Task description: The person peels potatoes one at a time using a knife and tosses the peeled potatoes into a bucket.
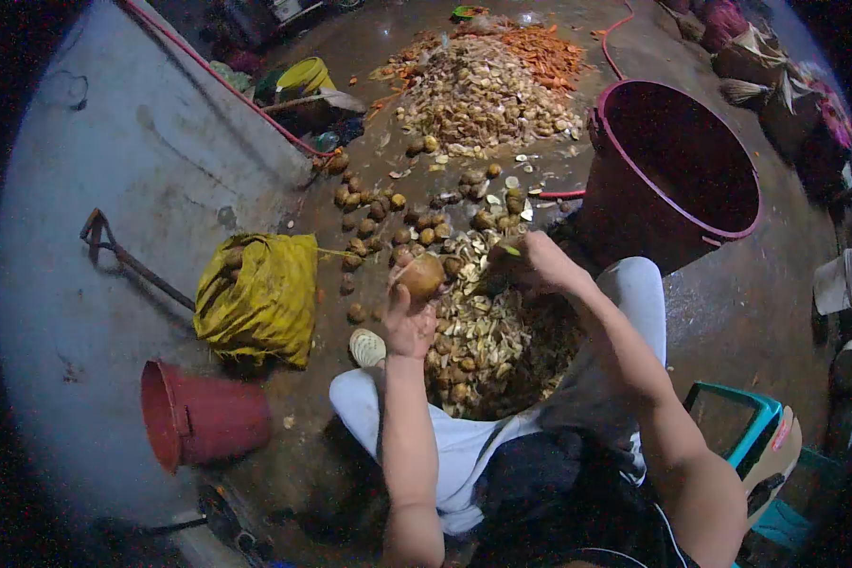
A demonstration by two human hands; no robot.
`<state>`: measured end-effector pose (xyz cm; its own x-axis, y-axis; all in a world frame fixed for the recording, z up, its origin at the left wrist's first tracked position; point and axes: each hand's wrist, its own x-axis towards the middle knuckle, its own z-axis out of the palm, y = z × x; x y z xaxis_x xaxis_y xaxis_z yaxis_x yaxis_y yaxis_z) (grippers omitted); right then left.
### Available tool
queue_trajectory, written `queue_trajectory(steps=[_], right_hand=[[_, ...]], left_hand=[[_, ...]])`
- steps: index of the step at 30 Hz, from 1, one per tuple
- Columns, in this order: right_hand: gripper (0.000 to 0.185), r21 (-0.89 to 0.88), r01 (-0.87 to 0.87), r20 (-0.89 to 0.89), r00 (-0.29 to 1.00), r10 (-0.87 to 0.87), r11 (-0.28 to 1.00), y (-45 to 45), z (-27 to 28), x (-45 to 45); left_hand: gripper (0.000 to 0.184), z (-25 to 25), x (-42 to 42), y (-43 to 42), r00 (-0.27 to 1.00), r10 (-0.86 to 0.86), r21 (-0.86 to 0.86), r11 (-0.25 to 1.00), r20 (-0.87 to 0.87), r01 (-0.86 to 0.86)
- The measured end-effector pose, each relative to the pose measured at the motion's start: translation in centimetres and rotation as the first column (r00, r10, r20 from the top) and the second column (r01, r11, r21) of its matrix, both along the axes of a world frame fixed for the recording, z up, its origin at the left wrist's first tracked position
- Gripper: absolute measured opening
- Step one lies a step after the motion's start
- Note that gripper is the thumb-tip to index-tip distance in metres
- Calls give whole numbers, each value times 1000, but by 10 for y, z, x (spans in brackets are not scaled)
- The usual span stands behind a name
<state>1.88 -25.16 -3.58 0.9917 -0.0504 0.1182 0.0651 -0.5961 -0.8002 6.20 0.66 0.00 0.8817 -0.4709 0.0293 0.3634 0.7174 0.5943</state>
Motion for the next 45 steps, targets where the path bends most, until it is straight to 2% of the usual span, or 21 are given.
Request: queue_trajectory(steps=[3,6,8,10,13,16,18,21,25,27,28,31,32,35,37,38,39,41,42,43,45], right_hand=[[28,39,-94,156,984,87,995,-6,25,-5],[42,454,39,-32,999,-27,890,-6,36,-5],[44,390,48,43,997,-71,919,2,21,3],[50,319,-22,147,989,-27,947,12,36,1],[53,345,19,97,994,-56,938,22,40,2],[51,262,19,156,986,-62,965,20,45,3],[51,219,19,187,981,-61,976,20,52,3],[47,213,-57,253,967,2,975,16,59,4],[42,267,156,213,953,-217,951,-31,34,28],[44,179,103,184,973,-136,979,-17,48,17],[44,119,19,356,933,-60,993,2,55,10],[46,391,-22,204,977,-63,920,12,51,9],[47,152,144,173,970,-169,978,-1,46,17],[50,246,195,158,958,-238,950,-18,41,19],[50,154,36,336,938,-86,987,0,47,12],[49,398,-19,201,977,-67,917,20,75,-4],[49,239,25,234,969,-83,971,13,49,3],[49,206,155,118,976,-182,966,3,63,5],[48,581,91,90,980,-176,809,-4,51,13],[45,224,260,174,938,-301,939,-13,46,16],[44,216,125,228,958,-174,968,-4,53,8]], left_hand=[[52,12,-6,-1,1000,-15,61,998,9,15],[51,0,-5,3,999,-15,147,989,38,9],[51,-23,-2,4,995,1,330,943,100,-34],[52,-21,-6,-2,997,-48,290,957,68,26],[56,-21,-13,-8,992,-121,256,960,27,110],[50,-19,-13,-6,991,-132,307,944,21,119],[51,-16,-12,-5,971,-175,440,894,165,86],[54,-26,-11,-4,941,-190,390,918,279,70],[65,-28,-8,4,934,-276,211,950,227,230],[65,-26,-10,7,955,-269,175,954,128,245],[66,-25,-14,-5,978,-157,226,966,138,124],[62,-15,-21,-5,979,-175,192,969,105,153],[61,-12,-25,-3,979,-182,184,969,90,163],[62,-3,-24,-6,973,-214,107,973,92,204],[62,-11,-20,-10,976,-190,118,977,102,178],[68,-26,-14,-13,972,-172,152,977,162,148],[73,-36,-12,-13,963,-155,185,976,219,115],[72,-18,-28,-8,974,-203,163,969,101,185],[70,-14,-30,-14,984,-150,116,983,93,139],[69,-16,-25,-10,979,-181,105,980,91,172],[67,-18,-19,-8,972,-216,94,974,95,207]])
